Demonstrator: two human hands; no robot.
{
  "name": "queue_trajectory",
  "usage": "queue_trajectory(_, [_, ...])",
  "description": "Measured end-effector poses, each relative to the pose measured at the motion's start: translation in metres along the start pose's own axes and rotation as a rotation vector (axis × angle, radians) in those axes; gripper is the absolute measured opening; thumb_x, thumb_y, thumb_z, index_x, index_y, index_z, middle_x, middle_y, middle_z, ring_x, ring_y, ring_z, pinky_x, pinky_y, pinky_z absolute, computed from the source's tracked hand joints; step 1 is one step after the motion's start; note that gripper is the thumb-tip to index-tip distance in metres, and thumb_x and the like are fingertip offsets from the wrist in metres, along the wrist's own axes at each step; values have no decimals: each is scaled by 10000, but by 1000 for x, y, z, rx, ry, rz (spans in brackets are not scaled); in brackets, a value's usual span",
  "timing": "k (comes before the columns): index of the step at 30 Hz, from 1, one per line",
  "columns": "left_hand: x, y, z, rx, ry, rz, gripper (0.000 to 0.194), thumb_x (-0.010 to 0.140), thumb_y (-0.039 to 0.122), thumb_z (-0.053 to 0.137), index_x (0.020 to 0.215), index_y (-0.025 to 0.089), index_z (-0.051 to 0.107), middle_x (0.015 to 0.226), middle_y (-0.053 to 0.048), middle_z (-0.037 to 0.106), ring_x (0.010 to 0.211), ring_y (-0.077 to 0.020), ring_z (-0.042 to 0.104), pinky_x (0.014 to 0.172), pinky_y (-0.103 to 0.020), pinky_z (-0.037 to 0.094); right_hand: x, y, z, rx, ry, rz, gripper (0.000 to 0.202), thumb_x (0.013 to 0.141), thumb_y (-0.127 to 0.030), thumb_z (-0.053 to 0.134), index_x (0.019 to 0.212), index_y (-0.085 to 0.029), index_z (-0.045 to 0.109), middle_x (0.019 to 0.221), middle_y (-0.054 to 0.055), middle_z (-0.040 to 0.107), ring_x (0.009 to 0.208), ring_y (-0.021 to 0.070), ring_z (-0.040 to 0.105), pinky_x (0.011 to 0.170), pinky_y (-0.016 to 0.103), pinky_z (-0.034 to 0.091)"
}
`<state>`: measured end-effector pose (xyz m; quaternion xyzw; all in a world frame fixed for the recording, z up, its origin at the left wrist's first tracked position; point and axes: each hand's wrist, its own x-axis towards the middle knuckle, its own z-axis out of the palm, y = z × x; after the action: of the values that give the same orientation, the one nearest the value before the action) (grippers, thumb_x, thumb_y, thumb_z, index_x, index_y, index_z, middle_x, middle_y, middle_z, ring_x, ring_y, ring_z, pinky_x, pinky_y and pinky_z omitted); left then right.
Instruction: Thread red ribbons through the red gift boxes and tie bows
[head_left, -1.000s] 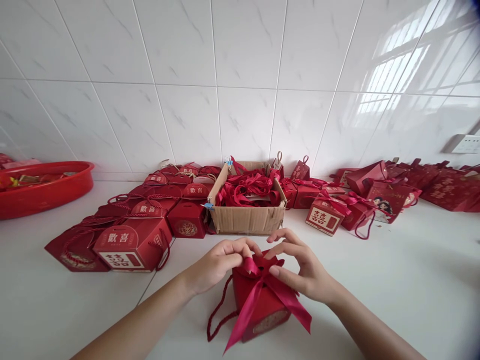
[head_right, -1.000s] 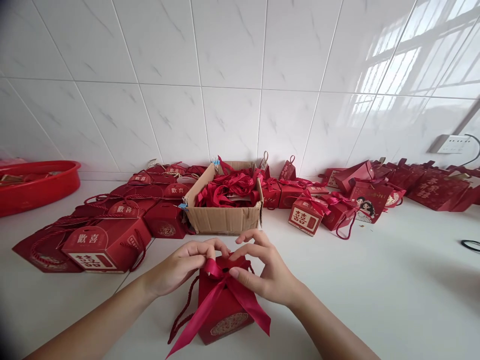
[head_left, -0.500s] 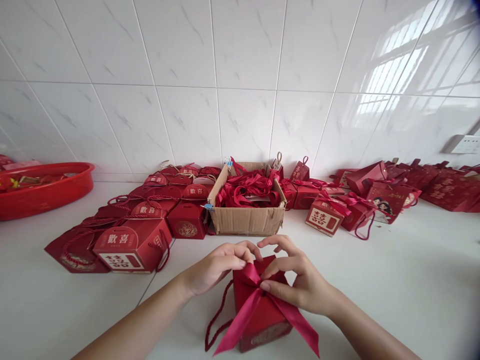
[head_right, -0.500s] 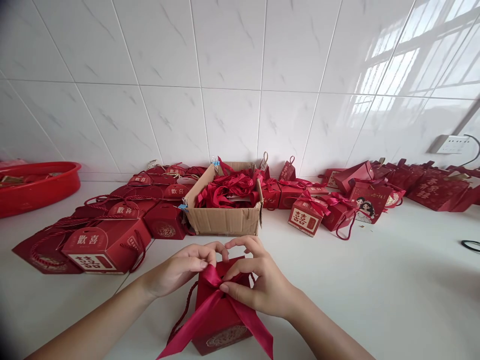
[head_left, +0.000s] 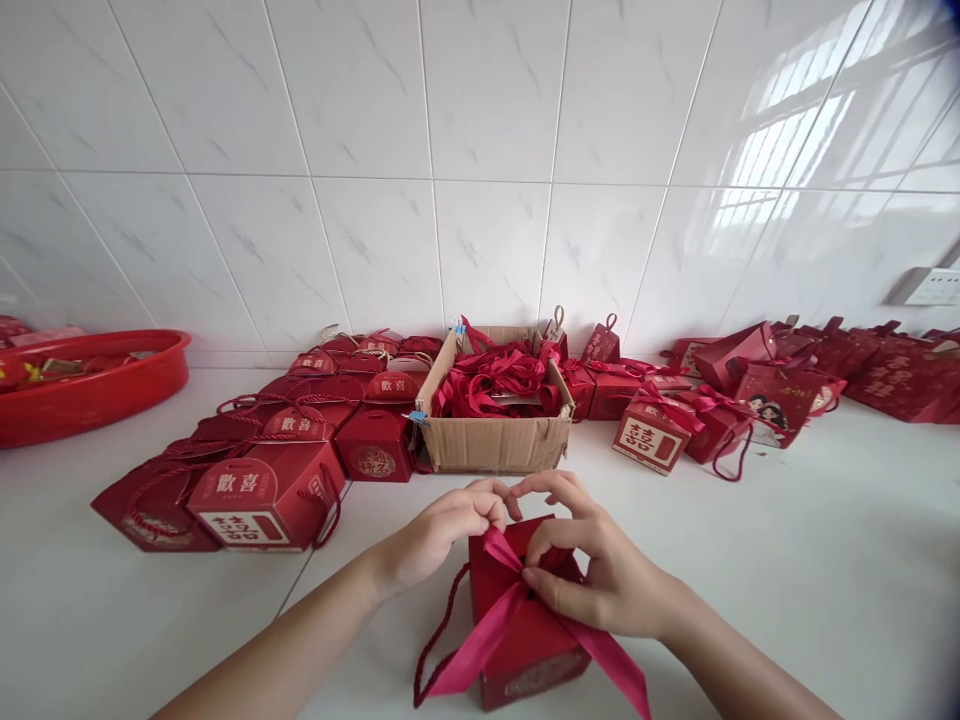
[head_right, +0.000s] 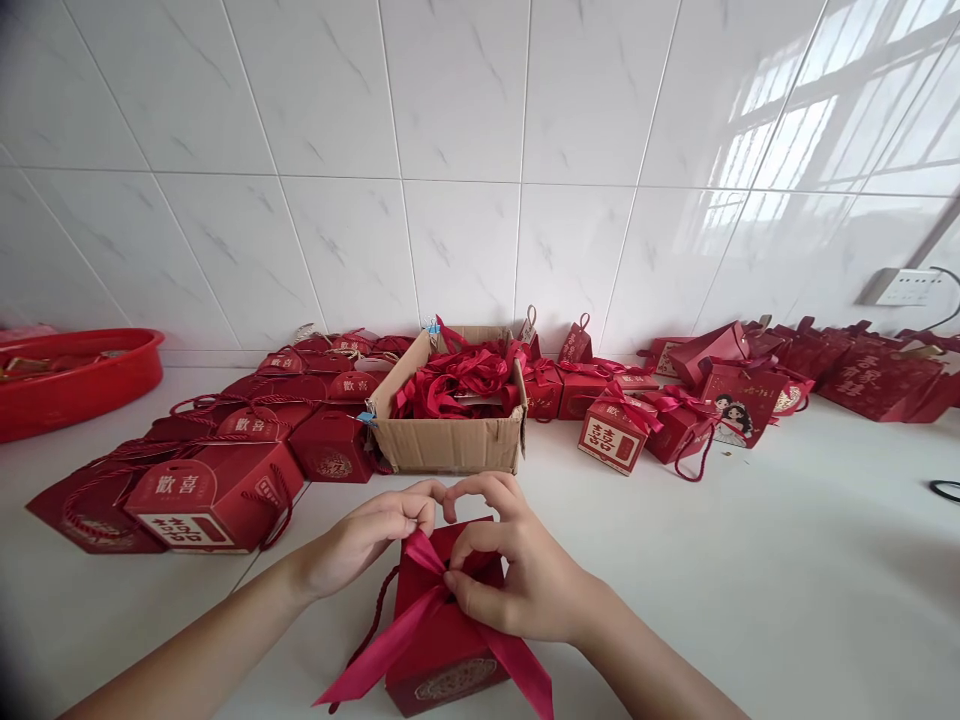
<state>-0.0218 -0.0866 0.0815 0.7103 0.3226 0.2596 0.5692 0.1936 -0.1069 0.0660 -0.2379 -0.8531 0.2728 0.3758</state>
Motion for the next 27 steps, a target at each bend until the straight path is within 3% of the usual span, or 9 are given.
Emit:
queue_trajectory(17, [0,-1,0,3,10,37,94,701,252,423,632,191,444,910,-40,496,940,-245,442,876,-334,304,-4,3,0,10,11,11,55,808,-149,640,778,-192,656,1188,75,511,1099,216,474,905,344,438])
queue_trajectory(22, [-6,0,1,2,-15,57,144,656,245,562,669,189,430,909,-19,513,883,-210,460,798,-305,336,-7,9,-9,39,-26,23,157,854,-197,627,999,-229,679,1193,79,526,1088,194,521,923,331,447])
queue_trajectory(27, [-8,3,11,126,131,23,308,781,311,644,633,191,402,826,-12,561,795,-177,507,739,-299,373,-8,20,-19,69,-2,45,209,835,-209,664,1044,-215,659,1108,80,563,969,164,572,856,296,479])
